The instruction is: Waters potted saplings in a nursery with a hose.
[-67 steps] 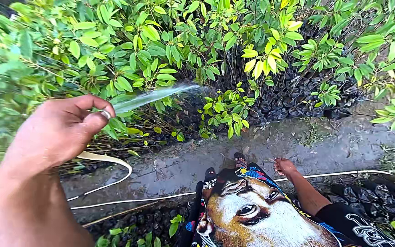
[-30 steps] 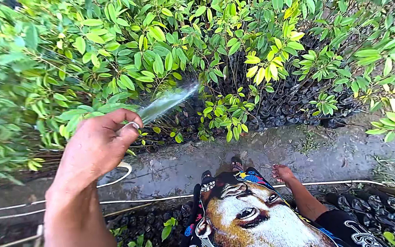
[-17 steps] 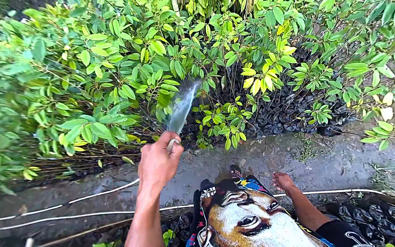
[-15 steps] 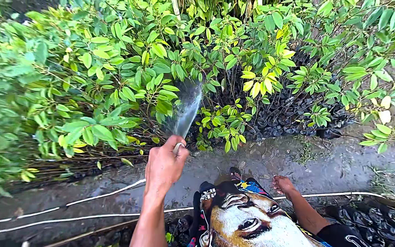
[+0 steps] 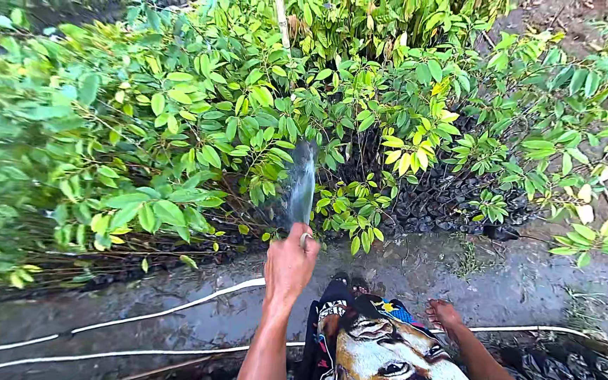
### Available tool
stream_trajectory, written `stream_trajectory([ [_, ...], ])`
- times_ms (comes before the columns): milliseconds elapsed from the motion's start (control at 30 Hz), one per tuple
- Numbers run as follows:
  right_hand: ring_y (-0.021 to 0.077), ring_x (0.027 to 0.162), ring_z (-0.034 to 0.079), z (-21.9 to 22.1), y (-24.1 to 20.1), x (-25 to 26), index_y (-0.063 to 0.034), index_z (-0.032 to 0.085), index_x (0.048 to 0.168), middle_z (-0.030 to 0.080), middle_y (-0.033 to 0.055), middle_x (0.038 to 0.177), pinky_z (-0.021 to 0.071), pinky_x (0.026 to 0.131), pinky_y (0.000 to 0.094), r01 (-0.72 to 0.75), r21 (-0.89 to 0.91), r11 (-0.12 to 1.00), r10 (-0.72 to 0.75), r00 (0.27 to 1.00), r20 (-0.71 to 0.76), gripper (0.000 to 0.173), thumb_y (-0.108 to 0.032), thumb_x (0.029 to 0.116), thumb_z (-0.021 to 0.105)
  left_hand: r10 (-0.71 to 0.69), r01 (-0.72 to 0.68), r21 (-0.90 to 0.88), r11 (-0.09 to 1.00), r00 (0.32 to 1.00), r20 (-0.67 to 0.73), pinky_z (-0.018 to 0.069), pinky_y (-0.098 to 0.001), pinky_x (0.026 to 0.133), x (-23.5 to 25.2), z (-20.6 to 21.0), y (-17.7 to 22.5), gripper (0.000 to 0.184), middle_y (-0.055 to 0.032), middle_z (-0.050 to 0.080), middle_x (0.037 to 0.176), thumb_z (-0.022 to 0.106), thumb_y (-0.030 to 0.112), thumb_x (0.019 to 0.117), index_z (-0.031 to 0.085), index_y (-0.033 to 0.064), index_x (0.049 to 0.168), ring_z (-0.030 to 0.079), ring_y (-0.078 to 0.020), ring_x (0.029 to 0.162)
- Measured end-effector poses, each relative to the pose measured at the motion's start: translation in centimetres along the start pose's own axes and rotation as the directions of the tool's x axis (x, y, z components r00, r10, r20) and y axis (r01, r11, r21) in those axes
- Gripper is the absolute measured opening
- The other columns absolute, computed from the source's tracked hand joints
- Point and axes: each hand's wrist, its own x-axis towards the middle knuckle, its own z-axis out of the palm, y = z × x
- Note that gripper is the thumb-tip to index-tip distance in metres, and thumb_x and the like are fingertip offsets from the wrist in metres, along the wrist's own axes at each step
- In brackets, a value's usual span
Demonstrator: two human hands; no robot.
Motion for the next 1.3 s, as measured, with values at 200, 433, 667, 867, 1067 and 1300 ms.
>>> stream_trajectory([
  [200,0.0161,0.066,0.06,0.9,-1.1,-1.4,-0.0016,0.059,0.128,0.068,0.0129,0.097,0.0478,0.059,0.034,0.003,0.036,0.999,-0.001,0.998,-0.055,0.039,-0.032,0.1124,0.04,-0.036,0.034,-0.065,0.997,0.999,-0.02,0.0519,-0.0513,0.056,1.5,0.6,-1.4,0.028,-0.008,0.065,0.066,0.051,0.026,0.0961,0.073,0.0121,0.108,0.066,-0.0285,0.06],
  [433,0.0156,0.065,0.06,3.2,-4.5,-2.5,-0.001,0.06,0.126,0.068,0.0123,0.094,0.049,0.059,0.0338,0.027,-0.021,0.999,-0.028,0.996,-0.08,0.037,-0.03,0.112,0.041,-0.01,0.005,-0.133,0.991,0.999,-0.034,0.0511,-0.0497,0.053,3.9,0.8,-3.7,0.027,-0.0074,0.063,0.063,0.053,0.025,0.0943,0.073,0.0116,0.105,0.065,-0.0281,0.057],
  [667,0.014,0.062,0.06,4.6,-8.5,-4.4,-0.003,0.059,0.126,0.069,0.0104,0.094,0.0473,0.054,0.0308,0.051,-0.053,0.997,-0.056,0.994,-0.092,0.034,-0.03,0.1117,0.042,0.03,-0.033,-0.202,0.979,0.999,-0.017,0.0514,-0.0486,0.052,6.2,0.6,-5.4,0.026,-0.0068,0.063,0.062,0.053,0.024,0.0935,0.073,0.0103,0.105,0.064,-0.0266,0.055],
  [867,0.015,0.064,0.061,4.4,-9.6,-5.5,-0.0037,0.059,0.127,0.07,0.0105,0.096,0.0482,0.056,0.032,0.054,-0.052,0.997,-0.059,0.992,-0.109,0.035,-0.029,0.112,0.041,0.055,-0.058,-0.212,0.976,0.998,-0.022,0.0509,-0.0472,0.051,7.4,0.5,-6.0,0.026,-0.0054,0.062,0.06,0.054,0.024,0.0932,0.074,0.0101,0.102,0.063,-0.0248,0.053],
  [1067,0.0135,0.066,0.062,5.4,-14.8,-8.2,-0.0013,0.061,0.121,0.069,0.0095,0.094,0.0513,0.059,0.0313,0.189,0.055,0.98,-0.182,0.977,-0.112,0.032,-0.026,0.1117,0.043,0.107,-0.116,-0.175,0.978,0.992,-0.062,0.0481,-0.0439,0.045,7.4,1.1,-5.5,0.026,-0.0028,0.057,0.054,0.053,0.025,0.0907,0.074,0.0108,0.097,0.059,-0.0222,0.047],
  [1300,0.0179,0.078,0.066,10.8,-26.1,-10.0,0.0001,0.06,0.125,0.069,0.0114,0.1,0.056,0.072,0.0366,0.458,0.015,0.889,-0.452,0.87,0.198,0.034,-0.026,0.1109,0.044,0.135,-0.145,-0.129,0.981,0.987,-0.083,0.0449,-0.0405,0.041,6.3,2.0,-2.2,0.027,-0.0014,0.052,0.05,0.052,0.027,0.0903,0.073,0.0115,0.093,0.055,-0.0199,0.042],
])
